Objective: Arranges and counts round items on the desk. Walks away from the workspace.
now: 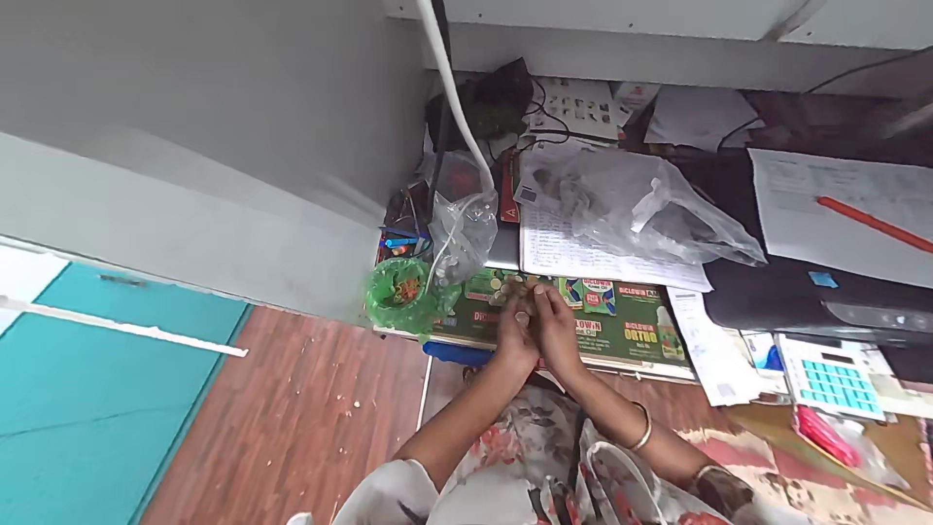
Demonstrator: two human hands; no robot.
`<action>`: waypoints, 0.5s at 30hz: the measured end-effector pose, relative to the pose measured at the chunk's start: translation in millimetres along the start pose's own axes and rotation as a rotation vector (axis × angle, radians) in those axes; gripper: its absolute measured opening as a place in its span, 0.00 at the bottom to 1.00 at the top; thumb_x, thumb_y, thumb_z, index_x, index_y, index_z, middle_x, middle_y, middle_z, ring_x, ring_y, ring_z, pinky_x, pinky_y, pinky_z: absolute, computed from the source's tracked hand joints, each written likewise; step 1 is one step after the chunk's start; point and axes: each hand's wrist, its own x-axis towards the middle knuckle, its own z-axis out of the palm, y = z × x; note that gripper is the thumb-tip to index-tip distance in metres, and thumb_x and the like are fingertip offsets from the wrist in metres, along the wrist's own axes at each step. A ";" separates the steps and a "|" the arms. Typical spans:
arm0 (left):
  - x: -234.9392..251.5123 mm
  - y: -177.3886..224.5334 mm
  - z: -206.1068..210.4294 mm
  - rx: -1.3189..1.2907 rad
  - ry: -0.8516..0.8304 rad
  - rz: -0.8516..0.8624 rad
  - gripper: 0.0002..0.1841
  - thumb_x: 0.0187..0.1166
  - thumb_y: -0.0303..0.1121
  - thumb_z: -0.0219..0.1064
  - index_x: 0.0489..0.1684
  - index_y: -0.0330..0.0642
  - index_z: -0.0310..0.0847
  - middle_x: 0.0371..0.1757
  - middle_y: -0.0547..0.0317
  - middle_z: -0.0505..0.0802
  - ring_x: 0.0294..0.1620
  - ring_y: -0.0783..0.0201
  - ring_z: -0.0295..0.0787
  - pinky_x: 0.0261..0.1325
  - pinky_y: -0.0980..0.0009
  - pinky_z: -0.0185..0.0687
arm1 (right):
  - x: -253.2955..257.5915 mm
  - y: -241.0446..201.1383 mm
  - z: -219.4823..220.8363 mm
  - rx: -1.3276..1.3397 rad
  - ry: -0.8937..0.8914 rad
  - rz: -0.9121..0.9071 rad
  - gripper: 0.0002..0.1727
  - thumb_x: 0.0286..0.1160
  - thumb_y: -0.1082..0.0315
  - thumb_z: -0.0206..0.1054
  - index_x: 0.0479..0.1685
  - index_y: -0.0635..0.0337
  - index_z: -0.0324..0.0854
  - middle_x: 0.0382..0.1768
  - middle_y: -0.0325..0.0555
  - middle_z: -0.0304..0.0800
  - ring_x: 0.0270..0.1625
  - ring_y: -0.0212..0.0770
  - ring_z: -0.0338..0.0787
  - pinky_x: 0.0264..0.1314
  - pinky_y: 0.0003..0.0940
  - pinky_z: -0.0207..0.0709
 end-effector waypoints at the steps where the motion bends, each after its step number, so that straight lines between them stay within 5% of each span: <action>1: 0.0 2.0 -1.4 -0.017 0.010 -0.024 0.17 0.93 0.40 0.44 0.57 0.41 0.77 0.41 0.53 0.90 0.41 0.62 0.90 0.45 0.64 0.88 | -0.3 1.0 0.5 0.010 0.012 -0.014 0.19 0.93 0.68 0.48 0.62 0.71 0.81 0.55 0.51 0.91 0.59 0.38 0.90 0.67 0.34 0.83; 5: 3.2 5.8 -4.8 -0.083 0.059 -0.106 0.14 0.91 0.41 0.49 0.54 0.43 0.76 0.40 0.55 0.89 0.40 0.62 0.89 0.44 0.66 0.88 | 6.6 -11.7 -1.8 0.311 0.121 0.132 0.18 0.93 0.70 0.45 0.64 0.74 0.75 0.53 0.52 0.92 0.57 0.39 0.92 0.67 0.36 0.84; 9: 5.0 13.7 -10.7 -0.199 0.102 -0.179 0.13 0.88 0.35 0.53 0.60 0.40 0.75 0.46 0.49 0.89 0.42 0.59 0.91 0.42 0.67 0.90 | 20.6 -28.1 -15.8 0.727 0.193 0.455 0.25 0.97 0.59 0.37 0.69 0.71 0.71 0.52 0.55 0.92 0.54 0.46 0.95 0.63 0.41 0.87; 12: 2.5 20.5 -18.2 -0.199 0.089 -0.200 0.15 0.88 0.34 0.53 0.64 0.37 0.76 0.53 0.45 0.90 0.50 0.55 0.92 0.50 0.63 0.91 | 23.6 -31.1 -31.9 0.809 0.105 0.539 0.25 0.92 0.66 0.35 0.74 0.75 0.66 0.60 0.63 0.88 0.62 0.52 0.92 0.68 0.44 0.84; 15: 1.1 27.8 -27.1 -0.153 0.045 -0.182 0.18 0.90 0.35 0.49 0.65 0.33 0.76 0.54 0.43 0.92 0.51 0.53 0.94 0.51 0.63 0.92 | 24.7 -28.1 -50.7 0.611 -0.104 0.509 0.23 0.88 0.80 0.39 0.78 0.76 0.64 0.67 0.63 0.86 0.67 0.49 0.90 0.73 0.39 0.82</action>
